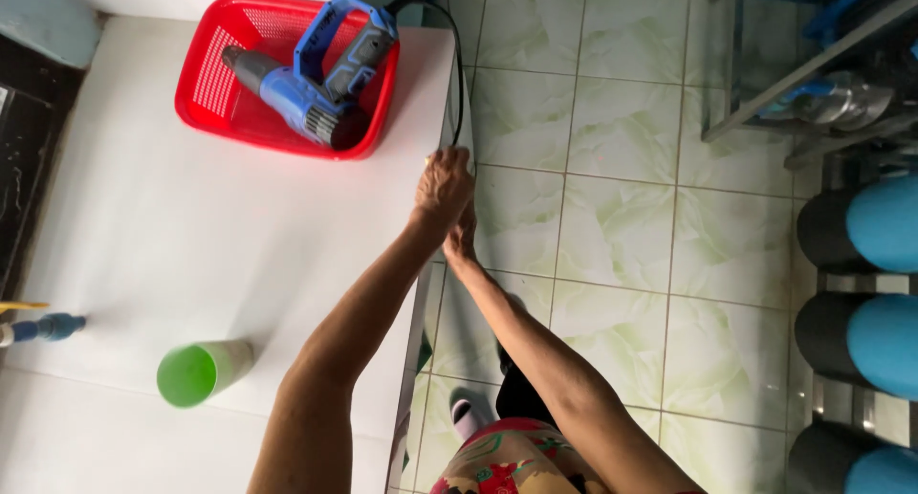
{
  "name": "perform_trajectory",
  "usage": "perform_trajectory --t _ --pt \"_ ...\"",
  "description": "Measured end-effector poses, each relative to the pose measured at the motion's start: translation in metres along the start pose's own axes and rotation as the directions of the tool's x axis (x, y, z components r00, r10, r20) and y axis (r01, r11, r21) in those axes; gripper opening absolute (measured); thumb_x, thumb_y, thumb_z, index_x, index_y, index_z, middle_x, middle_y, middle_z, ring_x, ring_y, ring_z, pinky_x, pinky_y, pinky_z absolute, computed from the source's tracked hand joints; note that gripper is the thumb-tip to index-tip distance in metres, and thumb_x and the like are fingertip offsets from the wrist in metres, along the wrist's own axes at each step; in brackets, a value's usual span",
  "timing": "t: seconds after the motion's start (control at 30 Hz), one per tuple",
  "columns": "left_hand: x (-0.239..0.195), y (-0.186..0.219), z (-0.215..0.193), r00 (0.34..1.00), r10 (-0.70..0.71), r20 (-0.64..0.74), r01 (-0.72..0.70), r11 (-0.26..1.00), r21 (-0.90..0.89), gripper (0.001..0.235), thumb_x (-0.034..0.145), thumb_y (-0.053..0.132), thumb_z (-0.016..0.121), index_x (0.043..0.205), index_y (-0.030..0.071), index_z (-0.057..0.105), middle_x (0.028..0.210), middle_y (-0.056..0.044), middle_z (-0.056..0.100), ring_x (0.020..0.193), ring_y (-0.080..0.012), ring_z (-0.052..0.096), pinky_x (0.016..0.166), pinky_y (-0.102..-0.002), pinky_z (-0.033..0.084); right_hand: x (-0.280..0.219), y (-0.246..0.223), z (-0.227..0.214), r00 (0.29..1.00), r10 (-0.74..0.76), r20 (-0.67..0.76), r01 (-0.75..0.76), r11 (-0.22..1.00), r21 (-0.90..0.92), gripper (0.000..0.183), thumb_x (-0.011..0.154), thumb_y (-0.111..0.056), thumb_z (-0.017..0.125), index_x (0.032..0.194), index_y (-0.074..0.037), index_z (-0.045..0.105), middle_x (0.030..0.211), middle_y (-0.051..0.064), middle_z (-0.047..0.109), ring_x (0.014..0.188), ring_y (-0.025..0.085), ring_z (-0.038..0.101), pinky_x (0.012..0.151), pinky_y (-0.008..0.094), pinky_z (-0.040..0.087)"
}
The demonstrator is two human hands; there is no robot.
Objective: The person cleans a white table surface and water filtration equipment using a yellow cloth.
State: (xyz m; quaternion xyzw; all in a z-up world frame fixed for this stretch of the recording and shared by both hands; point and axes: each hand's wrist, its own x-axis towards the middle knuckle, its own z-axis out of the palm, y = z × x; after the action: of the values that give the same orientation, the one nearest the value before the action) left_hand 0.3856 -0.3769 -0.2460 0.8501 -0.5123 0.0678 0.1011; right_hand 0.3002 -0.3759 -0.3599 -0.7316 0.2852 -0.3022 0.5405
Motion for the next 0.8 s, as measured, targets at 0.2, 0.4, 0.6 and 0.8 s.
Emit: perform_trajectory --t 0.2,0.4,0.6,0.8 --pt "-0.105 0.063 -0.069 0.839 0.029 0.543 -0.265 0.894 0.362 0.033 0.09 0.022 0.066 0.117 0.006 0.074 0.135 -0.014 0.053 0.121 -0.0289 0.049 0.1 -0.04 0.038 -0.149 -0.087 -0.046 0.978 0.192 0.086 -0.199 0.977 0.075 0.063 0.1 -0.041 0.06 0.15 -0.007 0.04 0.147 0.017 0.051 0.134 0.032 0.051 0.109 0.042 0.044" --pt "-0.216 0.103 -0.105 0.777 0.094 0.623 -0.359 0.878 0.315 0.041 0.088 0.034 0.062 0.122 0.013 0.071 0.144 -0.016 0.049 0.133 -0.0342 0.042 0.104 -0.044 0.034 -0.269 -0.103 -0.06 0.903 0.375 0.211 -0.408 0.901 0.148 0.066 0.098 -0.039 0.062 0.149 -0.006 0.037 0.144 0.015 0.05 0.13 0.027 0.05 0.107 0.04 0.044" --pt "-0.291 0.125 -0.118 0.529 0.104 0.842 -0.43 0.888 0.161 0.027 0.097 0.023 0.063 0.116 0.009 0.075 0.126 -0.014 0.061 0.119 -0.0295 0.054 0.097 -0.04 0.046 -0.341 -0.112 -0.071 0.707 0.583 0.4 -0.696 0.674 0.247 0.058 0.097 -0.039 0.065 0.14 -0.005 0.047 0.13 0.011 0.06 0.116 0.021 0.056 0.095 0.037 0.051" --pt "-0.254 0.113 -0.109 0.639 0.102 0.762 -0.402 0.889 0.218 0.025 0.087 0.015 0.069 0.109 0.005 0.076 0.121 -0.015 0.057 0.112 -0.0279 0.054 0.09 -0.032 0.049 -0.304 -0.076 -0.045 0.755 0.604 0.253 -0.655 0.7 0.285 0.05 0.092 -0.026 0.069 0.134 -0.005 0.052 0.123 0.011 0.063 0.109 0.021 0.058 0.087 0.035 0.052"
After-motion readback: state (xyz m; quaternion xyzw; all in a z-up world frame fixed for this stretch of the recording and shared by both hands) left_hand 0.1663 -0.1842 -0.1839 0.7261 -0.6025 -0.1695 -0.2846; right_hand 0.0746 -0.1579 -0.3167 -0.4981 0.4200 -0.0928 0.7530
